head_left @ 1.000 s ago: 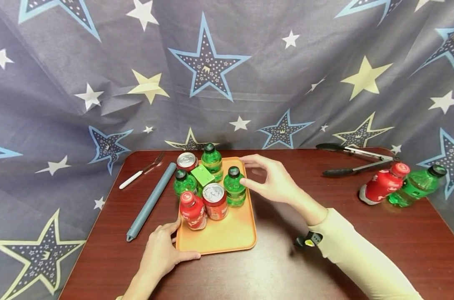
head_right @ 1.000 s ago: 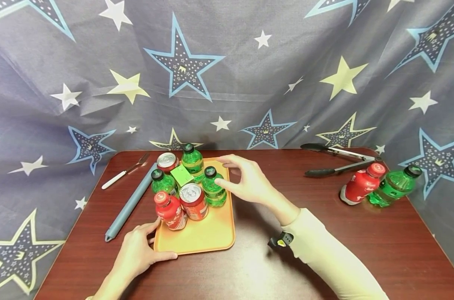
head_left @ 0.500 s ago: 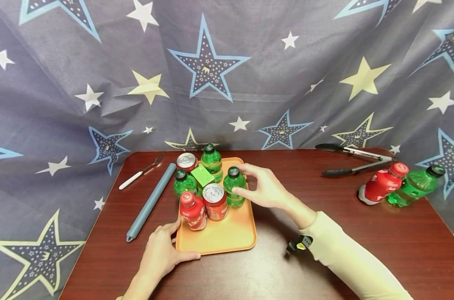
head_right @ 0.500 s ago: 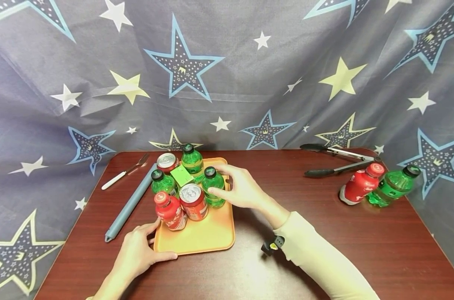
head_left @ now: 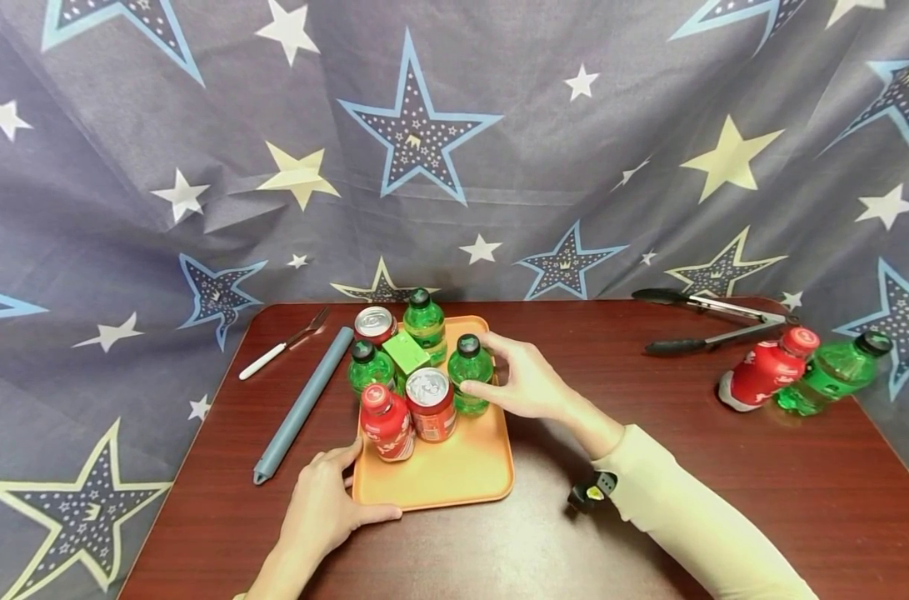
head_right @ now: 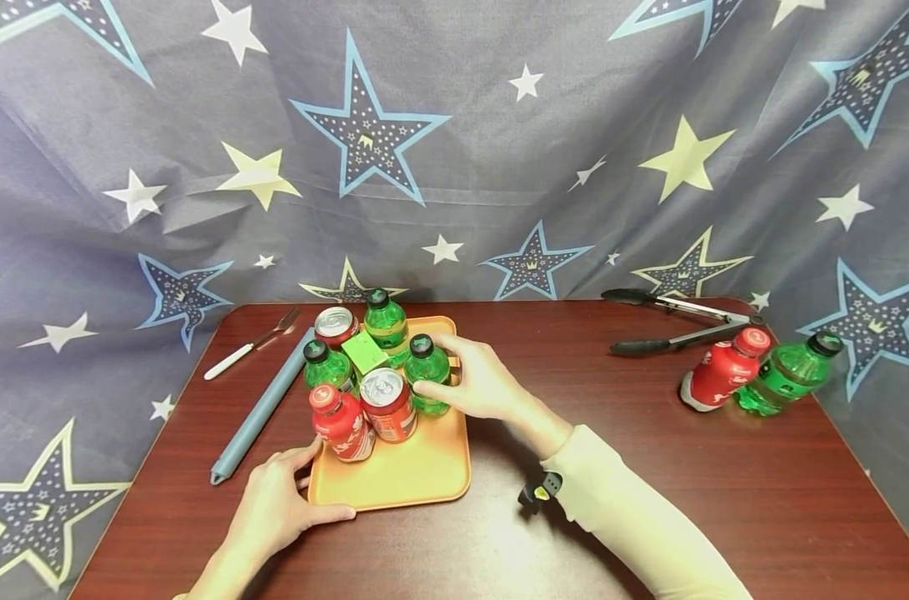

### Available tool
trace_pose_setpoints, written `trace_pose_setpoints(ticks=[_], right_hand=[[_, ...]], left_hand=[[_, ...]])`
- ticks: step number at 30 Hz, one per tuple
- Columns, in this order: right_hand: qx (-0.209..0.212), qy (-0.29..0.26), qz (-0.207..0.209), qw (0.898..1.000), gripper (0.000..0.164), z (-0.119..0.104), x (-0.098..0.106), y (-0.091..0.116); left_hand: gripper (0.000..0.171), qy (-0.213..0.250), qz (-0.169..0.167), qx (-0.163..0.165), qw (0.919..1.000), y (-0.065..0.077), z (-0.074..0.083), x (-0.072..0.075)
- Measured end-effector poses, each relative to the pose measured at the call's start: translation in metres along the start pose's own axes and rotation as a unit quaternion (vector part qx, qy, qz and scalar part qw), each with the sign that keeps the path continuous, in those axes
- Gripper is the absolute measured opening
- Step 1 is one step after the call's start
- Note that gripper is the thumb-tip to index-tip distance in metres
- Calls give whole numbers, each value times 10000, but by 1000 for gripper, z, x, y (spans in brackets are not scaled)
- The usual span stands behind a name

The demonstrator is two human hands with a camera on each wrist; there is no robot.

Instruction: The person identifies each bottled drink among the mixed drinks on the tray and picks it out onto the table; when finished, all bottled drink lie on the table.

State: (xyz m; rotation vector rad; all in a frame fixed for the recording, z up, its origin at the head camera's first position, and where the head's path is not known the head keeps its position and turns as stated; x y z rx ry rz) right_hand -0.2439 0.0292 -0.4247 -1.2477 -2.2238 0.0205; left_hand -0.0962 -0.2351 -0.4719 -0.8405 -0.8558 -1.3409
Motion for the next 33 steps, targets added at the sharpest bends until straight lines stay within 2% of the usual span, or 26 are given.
trace_pose_setpoints(ticks=[13,25,33], right_hand=[[-34,236,-54,9997,61,3,-5,1],[-170,40,79,9998,52,2,5,-4],[-121,72,389,9991,54,-3,24,-3]], left_hand=[[124,-19,-25,32,10000,3,-1,0],[122,-21,-60,-3,10000,-1,3,1],[123,-192,-152,-11,9997,-1,1,1]])
Point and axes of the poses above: each hand's wrist, its own y-axis away from the middle knuckle, its own x-axis out of the back of the hand, z = x × y, the point moved 6 cm from there along -y, towards the middle knuckle, and after that the axes turned 2 degrees about -y, right-handed, at the moved point
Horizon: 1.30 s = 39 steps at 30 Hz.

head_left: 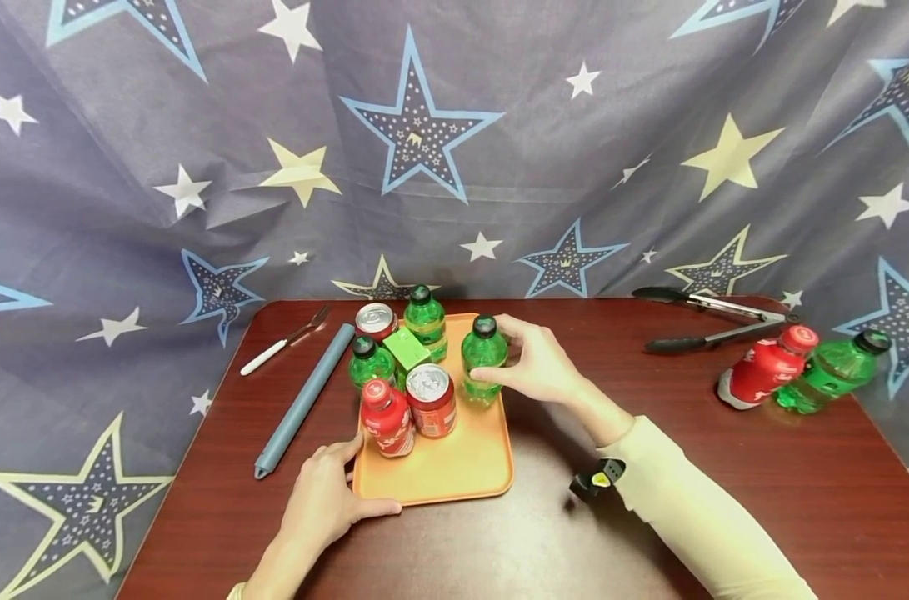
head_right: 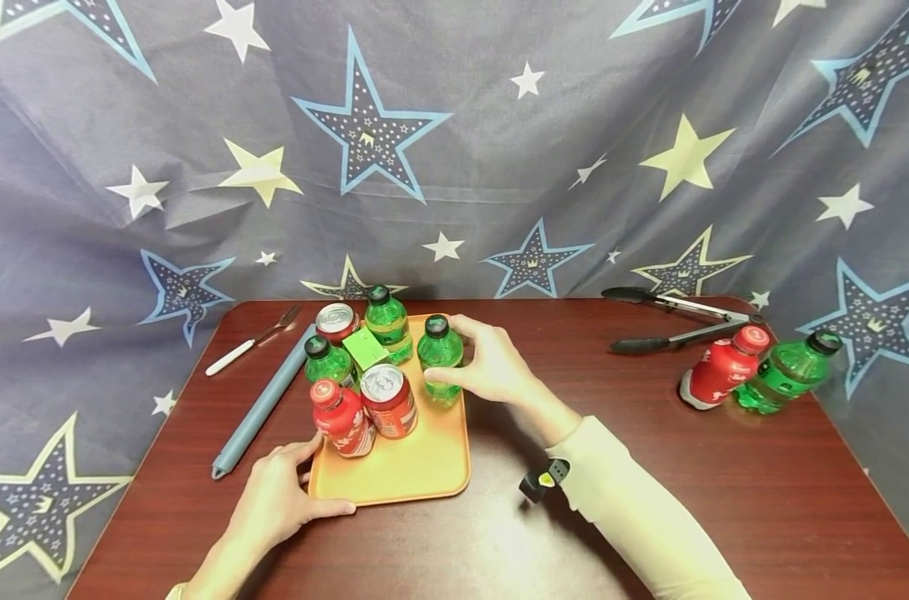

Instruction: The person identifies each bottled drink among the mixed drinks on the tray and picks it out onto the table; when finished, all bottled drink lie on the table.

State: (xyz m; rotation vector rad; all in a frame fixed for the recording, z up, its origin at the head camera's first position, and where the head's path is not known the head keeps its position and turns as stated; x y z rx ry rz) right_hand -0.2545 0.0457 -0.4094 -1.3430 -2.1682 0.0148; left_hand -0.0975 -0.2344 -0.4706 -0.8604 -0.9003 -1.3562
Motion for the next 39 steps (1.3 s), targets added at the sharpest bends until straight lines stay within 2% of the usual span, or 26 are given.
trace_pose_setpoints(ticks=[12,24,35,39], right_hand=[[-116,673,542,9962,49,-3,43,15],[-326,660,708,9948,49,0,82,40],[-529,1010,905,9894,50,13,108,69],[-530,1333,1055,9840,49,17,119,80]], left_hand=[[124,-26,42,-84,10000,-1,3,-1],[124,4,108,-61,9999,-1,0,0],[127,-41,13,6,10000,0,0,0],[126,-9,33,-15,10000,0,2,0]])
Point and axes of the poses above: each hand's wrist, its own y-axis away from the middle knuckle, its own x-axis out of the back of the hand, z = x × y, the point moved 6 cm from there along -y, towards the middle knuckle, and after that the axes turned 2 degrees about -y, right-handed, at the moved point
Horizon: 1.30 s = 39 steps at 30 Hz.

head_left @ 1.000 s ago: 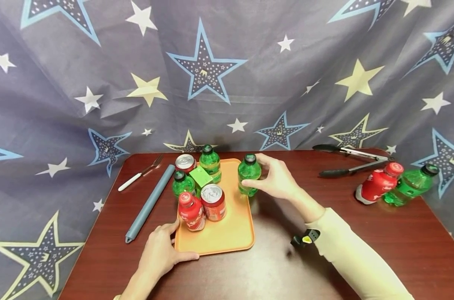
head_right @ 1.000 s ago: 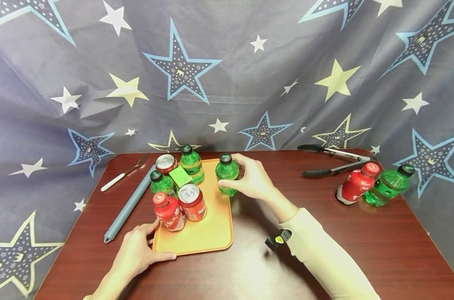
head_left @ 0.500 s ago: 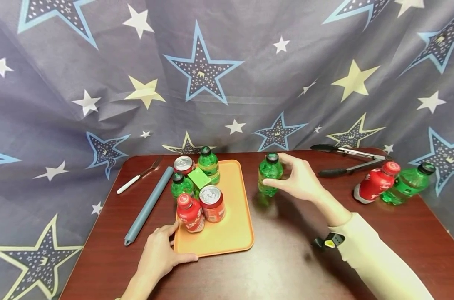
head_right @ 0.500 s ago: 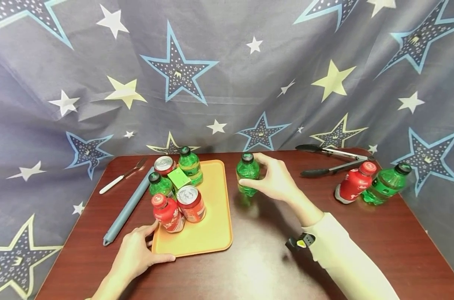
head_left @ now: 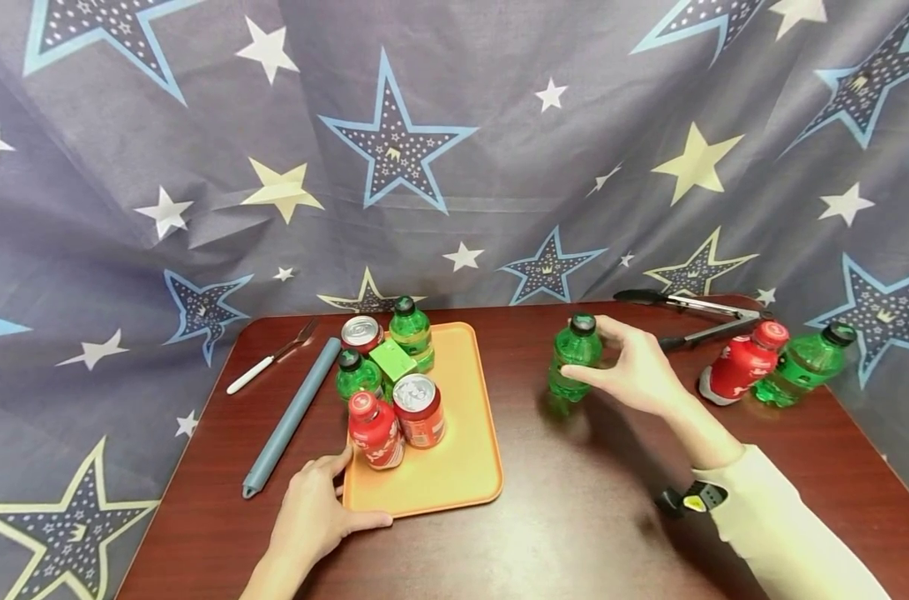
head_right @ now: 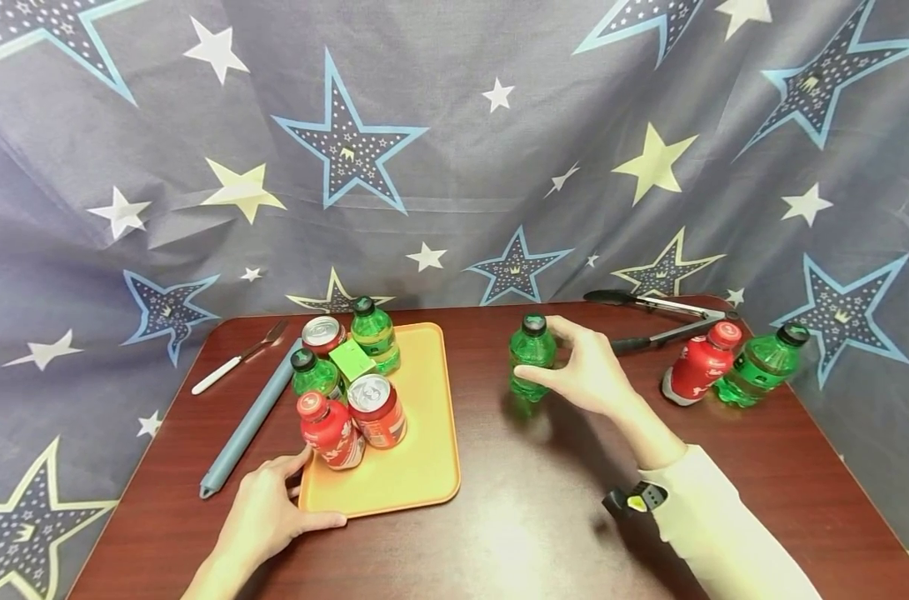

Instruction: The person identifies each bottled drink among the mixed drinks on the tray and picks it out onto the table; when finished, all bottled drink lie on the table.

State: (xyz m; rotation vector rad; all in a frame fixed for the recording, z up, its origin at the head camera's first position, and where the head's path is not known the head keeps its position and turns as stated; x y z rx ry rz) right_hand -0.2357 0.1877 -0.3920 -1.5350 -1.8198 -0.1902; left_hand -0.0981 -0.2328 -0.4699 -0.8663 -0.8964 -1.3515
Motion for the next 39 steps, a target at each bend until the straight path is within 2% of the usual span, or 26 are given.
trace_pose_setpoints(ticks=[4,13,24,33,39], right_hand=[[-109,198,100,9997,51,8,8,8],[-415,208,274,9985,59,24,28,31],[-383,199,507,9978,61,32,49,56],[-468,433,805,9947,54,46,73,76],[-832,651,966,9897,52,57,90,93]], left_hand=[[125,-33,15,-2,10000,1,-1,0],[126,-38,-24,-17,10000,-1,0,0],[128,0,-85,-6,10000,-1,0,-1],[127,83,-7,-17,10000,-1,1,0],[126,87,0,14,10000,1,0,1]])
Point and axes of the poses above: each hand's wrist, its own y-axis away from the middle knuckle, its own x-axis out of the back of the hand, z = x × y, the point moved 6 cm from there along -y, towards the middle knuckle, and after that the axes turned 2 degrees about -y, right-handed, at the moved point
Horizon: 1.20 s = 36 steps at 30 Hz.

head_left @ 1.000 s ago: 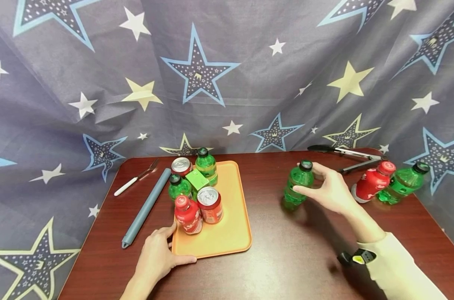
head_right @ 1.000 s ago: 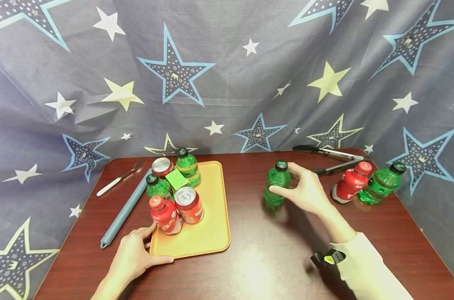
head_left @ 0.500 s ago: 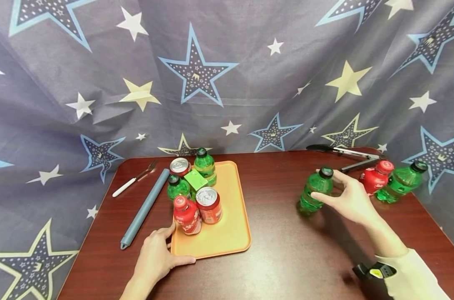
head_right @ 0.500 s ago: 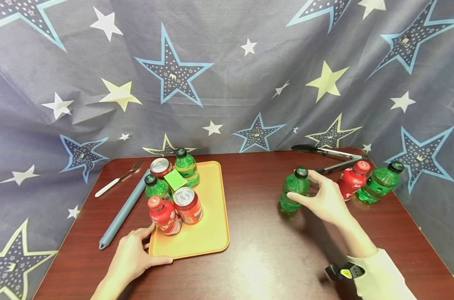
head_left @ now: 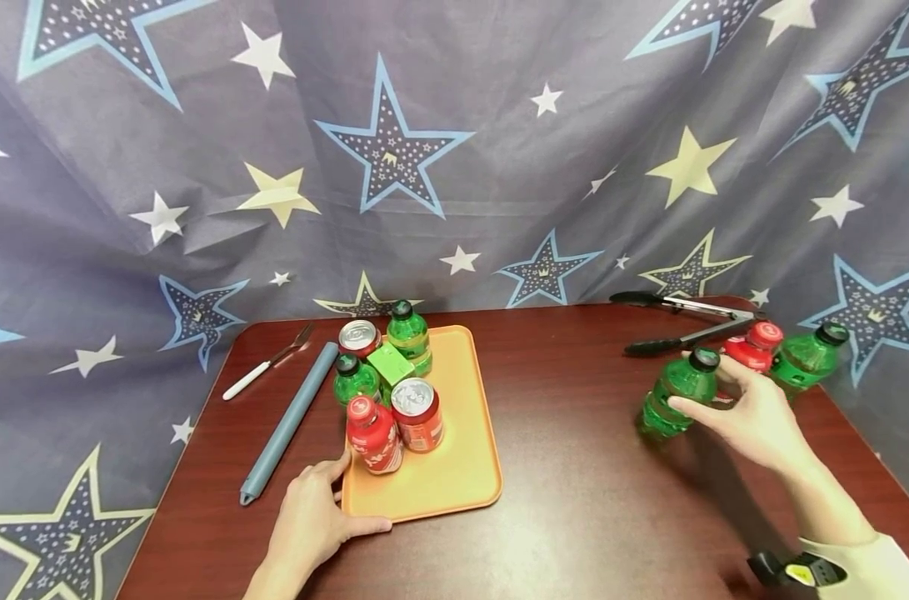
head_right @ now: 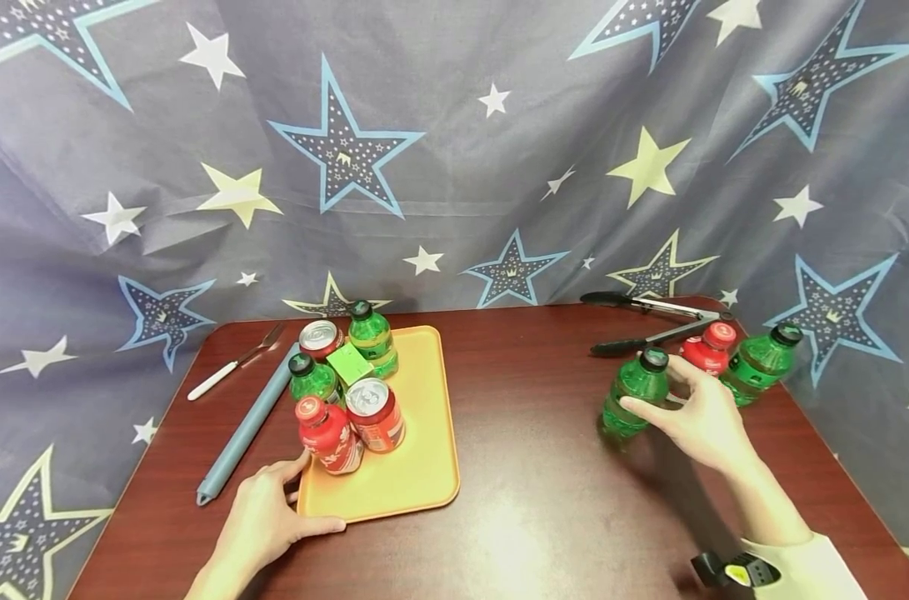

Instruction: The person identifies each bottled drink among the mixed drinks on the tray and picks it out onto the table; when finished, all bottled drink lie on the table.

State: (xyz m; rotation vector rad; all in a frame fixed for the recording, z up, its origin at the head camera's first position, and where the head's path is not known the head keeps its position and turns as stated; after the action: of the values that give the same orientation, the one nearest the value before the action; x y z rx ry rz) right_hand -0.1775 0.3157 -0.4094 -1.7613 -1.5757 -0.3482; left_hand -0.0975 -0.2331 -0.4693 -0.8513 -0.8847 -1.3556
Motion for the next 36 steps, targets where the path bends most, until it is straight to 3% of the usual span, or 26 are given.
trace_pose_setpoints(ticks=[7,16,20,27,36], right_hand=[[-720,-364,240,9965,60,20,21,21],[-1284,-12,673,9894,53,52,51,42],[-1540,242,869,9839,41,63,64,52],[-1394,-727,1411,9774,53,84,79,58],[-1580,-1200,2303,9527,51,106,92,64]], left_hand=[[126,-54,-59,-4,10000,-2,1,-1],[125,-67,-19,-10,10000,-3,0,-2],[124,-104,-5,-34,9999,-2,0,-1],[125,-123,-44,-6,9999,-4,1,-1],[122,-131,26,-38,9999,-3,2,0]])
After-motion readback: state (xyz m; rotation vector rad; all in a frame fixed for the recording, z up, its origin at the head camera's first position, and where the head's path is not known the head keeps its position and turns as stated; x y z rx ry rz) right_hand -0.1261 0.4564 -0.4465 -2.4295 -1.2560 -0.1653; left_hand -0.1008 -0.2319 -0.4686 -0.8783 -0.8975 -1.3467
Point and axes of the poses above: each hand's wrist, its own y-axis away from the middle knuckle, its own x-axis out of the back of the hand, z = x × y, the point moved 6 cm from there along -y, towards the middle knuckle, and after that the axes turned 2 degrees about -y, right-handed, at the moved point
